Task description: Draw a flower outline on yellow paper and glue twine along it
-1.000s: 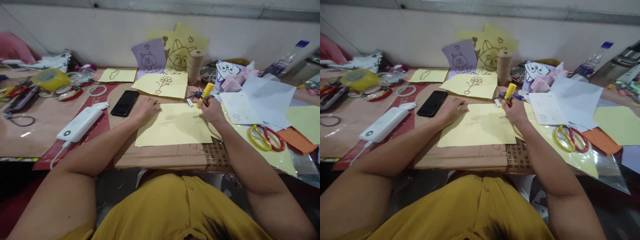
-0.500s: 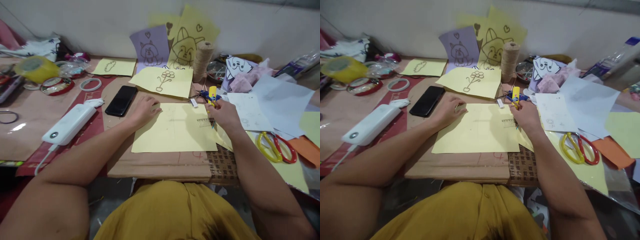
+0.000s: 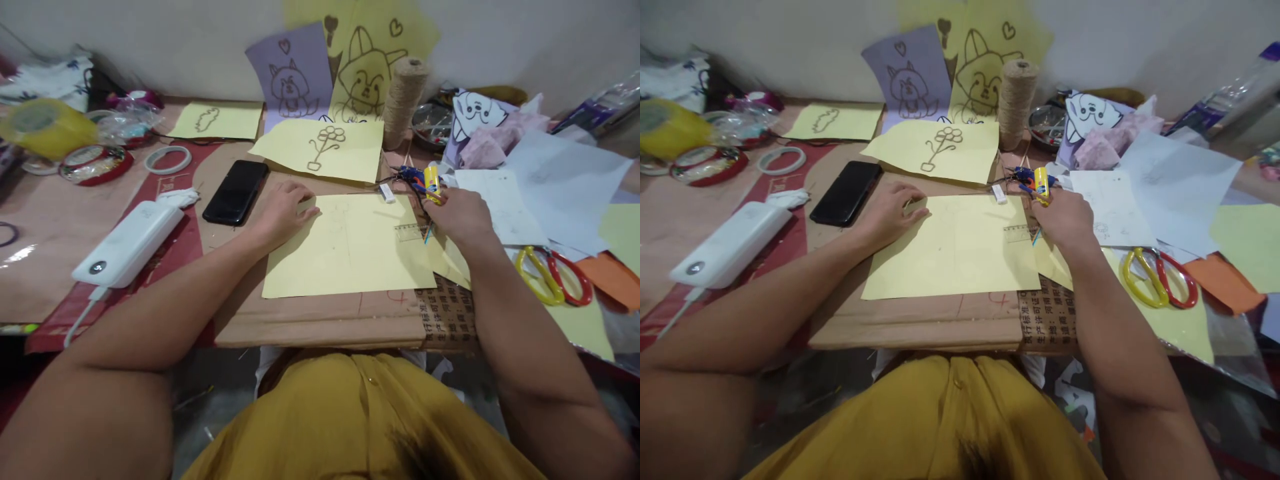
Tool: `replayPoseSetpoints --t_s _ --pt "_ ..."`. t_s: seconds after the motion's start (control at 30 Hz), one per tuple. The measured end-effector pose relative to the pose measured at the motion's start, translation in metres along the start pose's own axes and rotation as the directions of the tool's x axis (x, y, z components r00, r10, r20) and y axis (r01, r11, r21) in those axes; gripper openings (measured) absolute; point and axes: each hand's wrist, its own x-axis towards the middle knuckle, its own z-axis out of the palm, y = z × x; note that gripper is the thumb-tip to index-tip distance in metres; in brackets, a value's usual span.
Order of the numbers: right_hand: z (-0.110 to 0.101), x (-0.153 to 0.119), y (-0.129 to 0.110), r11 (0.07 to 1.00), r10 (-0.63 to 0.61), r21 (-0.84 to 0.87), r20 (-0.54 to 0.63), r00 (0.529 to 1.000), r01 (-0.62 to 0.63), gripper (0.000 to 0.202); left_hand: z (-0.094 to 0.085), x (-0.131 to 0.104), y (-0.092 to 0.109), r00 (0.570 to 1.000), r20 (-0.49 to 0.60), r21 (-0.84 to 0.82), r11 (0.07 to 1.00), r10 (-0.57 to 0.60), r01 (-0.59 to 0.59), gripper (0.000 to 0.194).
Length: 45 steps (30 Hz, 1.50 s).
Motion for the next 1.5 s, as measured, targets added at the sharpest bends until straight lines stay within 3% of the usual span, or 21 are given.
replayPoseSetpoints --t_s 0.23,0.4,0.57,0.63,0.73,0.87,0.97,1.03,1.1,1.2,1.37,1.5 --pt "0.009 -0.002 -0.002 0.996 -0.059 0.057 -0.062 0.996 0.063 0.029 0.001 0.004 -0.001 0.999 0.017 -0.009 1.000 0.028 -0.028 0.022" --pt "0.007 -0.007 -0.013 0.995 -0.094 0.024 -0.002 0.996 0.095 0.032 0.002 0.005 -0.003 1.000 0.012 -0.025 0.999 0.027 -0.027 0.023" --pt "0.009 -0.011 -0.023 0.998 -0.025 0.058 0.040 0.999 0.022 0.029 0.003 0.006 -0.007 0.999 0.012 -0.010 0.999 0.035 -0.035 0.025" --pt "0.008 -0.011 -0.021 0.991 -0.013 0.131 -0.038 0.999 0.018 0.023 0.003 0.006 -0.009 0.999 0.004 -0.001 0.999 0.039 -0.039 0.026" --pt "0.003 -0.012 -0.014 0.942 -0.054 0.312 -0.218 0.974 0.121 0.021 0.004 0.007 -0.011 0.999 -0.001 0.001 0.999 0.052 -0.052 0.027" --pt "-0.007 -0.014 -0.008 0.751 -0.053 0.559 -0.478 0.877 0.351 0.050 0.007 0.008 -0.015 0.999 -0.006 -0.010 0.999 0.051 -0.051 0.027" --pt "-0.011 -0.016 -0.007 0.661 -0.068 0.593 -0.564 0.823 0.460 0.059 0.007 0.008 -0.015 0.999 -0.013 -0.023 0.999 0.039 -0.039 0.026" --pt "-0.010 -0.017 -0.006 0.672 -0.103 0.583 -0.537 0.837 0.456 0.065 0.006 0.006 -0.015 0.999 -0.024 -0.037 0.999 0.028 -0.028 0.024" --pt "-0.008 -0.019 -0.007 0.692 -0.130 0.599 -0.445 0.886 0.402 0.070 0.005 0.005 -0.013 0.999 -0.033 -0.044 0.999 0.021 -0.022 0.023" --pt "-0.002 -0.024 -0.010 0.696 -0.195 0.620 -0.322 0.926 0.362 0.062 0.003 0.004 -0.010 0.999 -0.028 -0.031 0.999 0.018 -0.019 0.023" --pt "0.006 -0.032 -0.020 0.706 -0.400 0.465 -0.361 0.842 0.534 0.022 0.000 0.002 -0.006 1.000 -0.016 -0.042 0.999 0.018 -0.018 0.024" --pt "0.017 -0.032 -0.020 0.711 -0.530 0.339 -0.315 0.787 0.616 0.047 -0.001 0.002 -0.005 1.000 0.000 -0.050 0.999 0.004 -0.004 0.023"
